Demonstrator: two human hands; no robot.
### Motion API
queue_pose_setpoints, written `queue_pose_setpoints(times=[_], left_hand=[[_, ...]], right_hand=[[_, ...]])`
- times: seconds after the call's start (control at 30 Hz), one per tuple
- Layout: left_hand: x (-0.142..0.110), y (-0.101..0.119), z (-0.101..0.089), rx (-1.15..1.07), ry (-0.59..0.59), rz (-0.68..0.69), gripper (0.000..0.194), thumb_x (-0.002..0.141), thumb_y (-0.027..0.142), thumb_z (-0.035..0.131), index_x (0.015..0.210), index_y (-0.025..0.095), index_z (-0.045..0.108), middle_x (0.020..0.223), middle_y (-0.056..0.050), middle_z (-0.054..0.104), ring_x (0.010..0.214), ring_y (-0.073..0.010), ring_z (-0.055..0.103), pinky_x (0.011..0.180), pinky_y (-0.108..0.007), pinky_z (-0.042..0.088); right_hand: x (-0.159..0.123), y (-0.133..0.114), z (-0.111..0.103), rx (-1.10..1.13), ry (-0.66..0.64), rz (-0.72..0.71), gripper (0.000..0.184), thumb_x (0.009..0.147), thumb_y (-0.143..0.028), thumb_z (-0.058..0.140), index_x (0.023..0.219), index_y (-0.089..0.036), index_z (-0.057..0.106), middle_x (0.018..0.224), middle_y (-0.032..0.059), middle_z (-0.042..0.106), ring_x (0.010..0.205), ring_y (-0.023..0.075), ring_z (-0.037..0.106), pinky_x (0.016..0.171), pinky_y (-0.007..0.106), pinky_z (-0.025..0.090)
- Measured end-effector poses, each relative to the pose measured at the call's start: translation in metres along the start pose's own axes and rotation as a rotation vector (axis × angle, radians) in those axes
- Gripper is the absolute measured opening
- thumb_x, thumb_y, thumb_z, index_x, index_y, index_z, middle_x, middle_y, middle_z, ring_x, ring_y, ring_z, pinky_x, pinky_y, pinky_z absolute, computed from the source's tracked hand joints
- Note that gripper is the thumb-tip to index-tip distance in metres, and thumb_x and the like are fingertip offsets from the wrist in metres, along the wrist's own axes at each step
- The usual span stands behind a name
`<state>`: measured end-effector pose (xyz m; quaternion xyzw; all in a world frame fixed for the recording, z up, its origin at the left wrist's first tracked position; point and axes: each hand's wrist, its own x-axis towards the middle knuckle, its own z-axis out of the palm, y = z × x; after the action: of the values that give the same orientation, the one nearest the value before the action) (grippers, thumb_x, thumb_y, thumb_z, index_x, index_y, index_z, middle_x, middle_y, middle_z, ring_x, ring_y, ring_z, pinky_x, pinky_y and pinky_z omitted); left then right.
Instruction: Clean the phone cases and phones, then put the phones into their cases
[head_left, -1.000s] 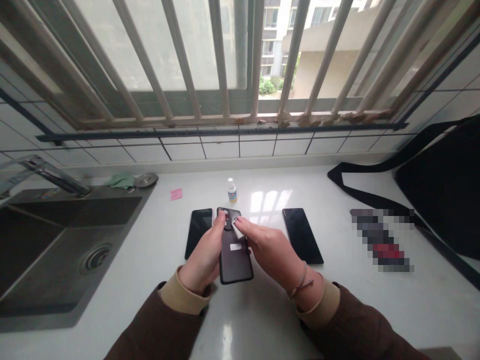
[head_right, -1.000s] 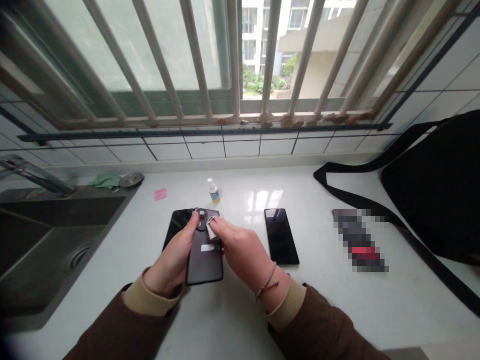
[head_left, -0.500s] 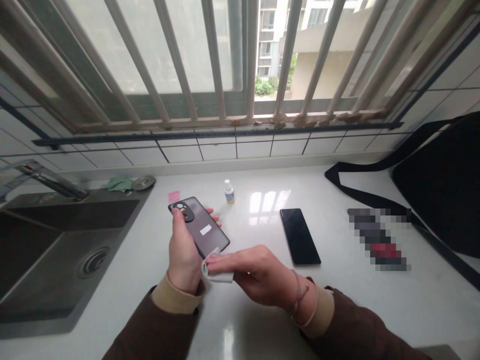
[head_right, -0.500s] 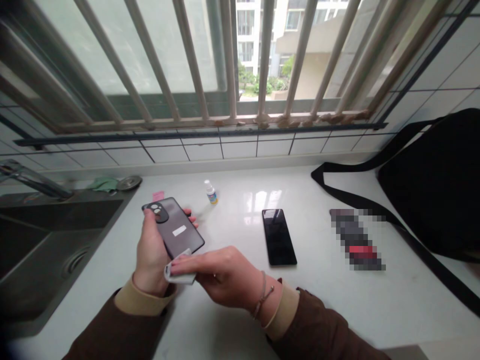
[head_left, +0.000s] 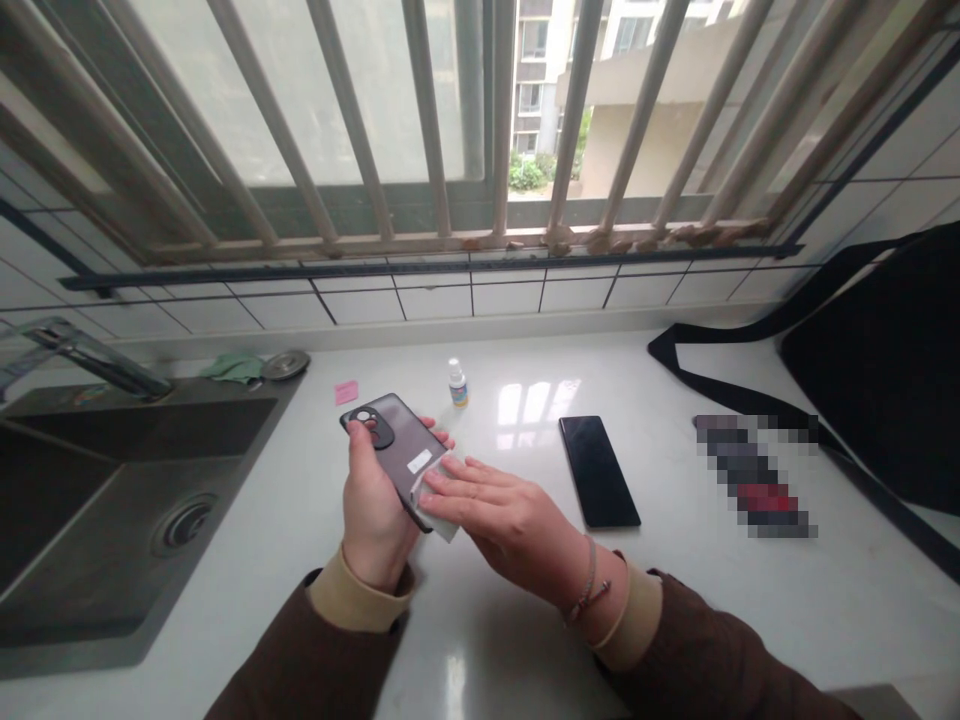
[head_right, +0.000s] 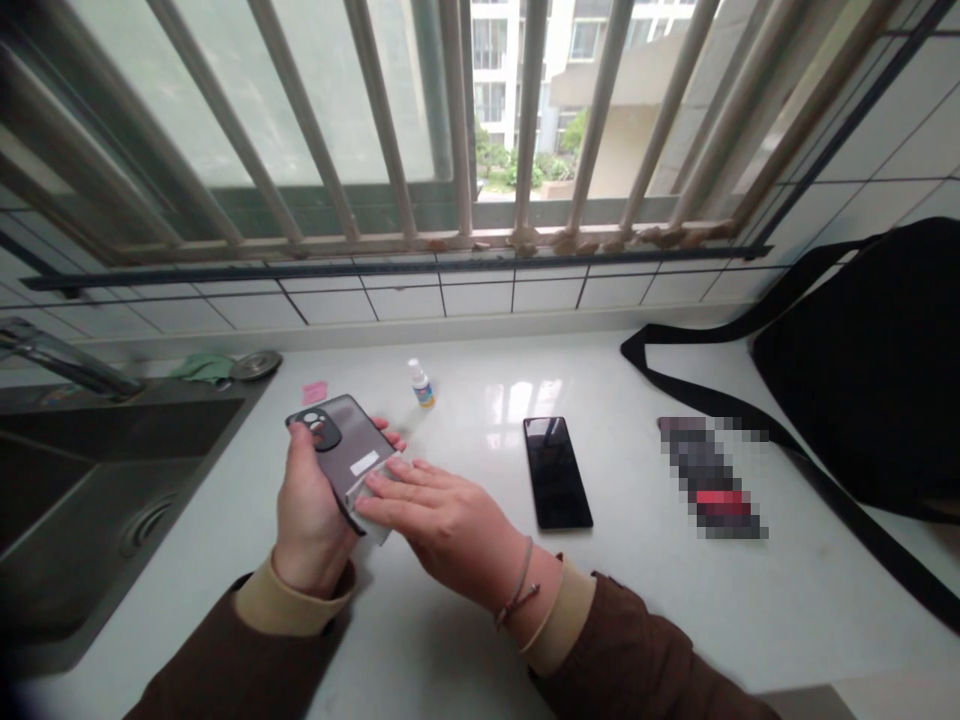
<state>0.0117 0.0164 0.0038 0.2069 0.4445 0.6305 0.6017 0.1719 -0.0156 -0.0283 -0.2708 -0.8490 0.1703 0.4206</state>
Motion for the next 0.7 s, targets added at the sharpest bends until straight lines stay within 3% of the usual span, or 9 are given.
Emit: queue_pose_setpoints(times=[0.23, 0.37, 0.47, 0.63, 0.7], left_hand=[[0.005, 0.001, -0.004, -0.042, 0.091, 0.318, 0.063, 0.097, 0.081, 0.051, 0.108, 0.022, 0.072, 0.093, -0.005, 0.077, 0.084, -0.023, 0.076, 0.081, -0.039, 0.064], [-0.005, -0.006, -0.001, 0.069, 0.028, 0.579, 0.069, 0.09, 0.088, 0.053, 0.116, 0.027, 0.068, 0.107, -0.005, 0.072, 0.094, -0.0249, 0.073, 0.091, -0.042, 0.062], [-0.014, -0.014, 0.002, 0.144, -0.041, 0.719, 0.073, 0.081, 0.091, 0.062, 0.117, 0.028, 0.068, 0.116, -0.006, 0.066, 0.102, -0.0269, 0.07, 0.1, -0.044, 0.06], [-0.014, -0.019, -0.001, 0.257, -0.089, 0.813, 0.075, 0.081, 0.094, 0.059, 0.117, 0.028, 0.065, 0.115, -0.006, 0.061, 0.101, -0.0266, 0.068, 0.104, -0.047, 0.058], [-0.011, -0.017, -0.006, 0.283, -0.055, 0.719, 0.083, 0.075, 0.097, 0.06, 0.121, 0.028, 0.063, 0.12, -0.007, 0.059, 0.105, -0.0269, 0.066, 0.106, -0.046, 0.056]], right_hand=[[-0.001, 0.0, 0.0, 0.144, 0.075, 0.167, 0.043, 0.108, -0.007, 0.046, 0.144, -0.017, 0.068, 0.151, 0.014, 0.068, 0.145, 0.0205, 0.061, 0.125, 0.042, 0.05], [-0.001, -0.002, 0.008, 0.384, 0.19, 0.434, 0.044, 0.103, -0.01, 0.054, 0.141, -0.023, 0.072, 0.146, 0.0083, 0.072, 0.137, 0.0221, 0.069, 0.119, 0.044, 0.056], [-0.001, 0.0, 0.016, 0.677, 0.239, 0.666, 0.035, 0.104, -0.022, 0.06, 0.135, -0.024, 0.076, 0.136, 0.0071, 0.078, 0.124, 0.0236, 0.076, 0.108, 0.045, 0.064], [0.003, 0.002, 0.02, 1.088, 0.184, 0.863, 0.036, 0.097, -0.05, 0.074, 0.115, -0.019, 0.081, 0.117, 0.0077, 0.081, 0.108, 0.0233, 0.079, 0.101, 0.046, 0.067], [0.004, 0.0, 0.018, 1.117, 0.142, 0.884, 0.037, 0.093, -0.053, 0.079, 0.105, -0.019, 0.081, 0.104, 0.0055, 0.08, 0.098, 0.0207, 0.078, 0.097, 0.043, 0.068]])
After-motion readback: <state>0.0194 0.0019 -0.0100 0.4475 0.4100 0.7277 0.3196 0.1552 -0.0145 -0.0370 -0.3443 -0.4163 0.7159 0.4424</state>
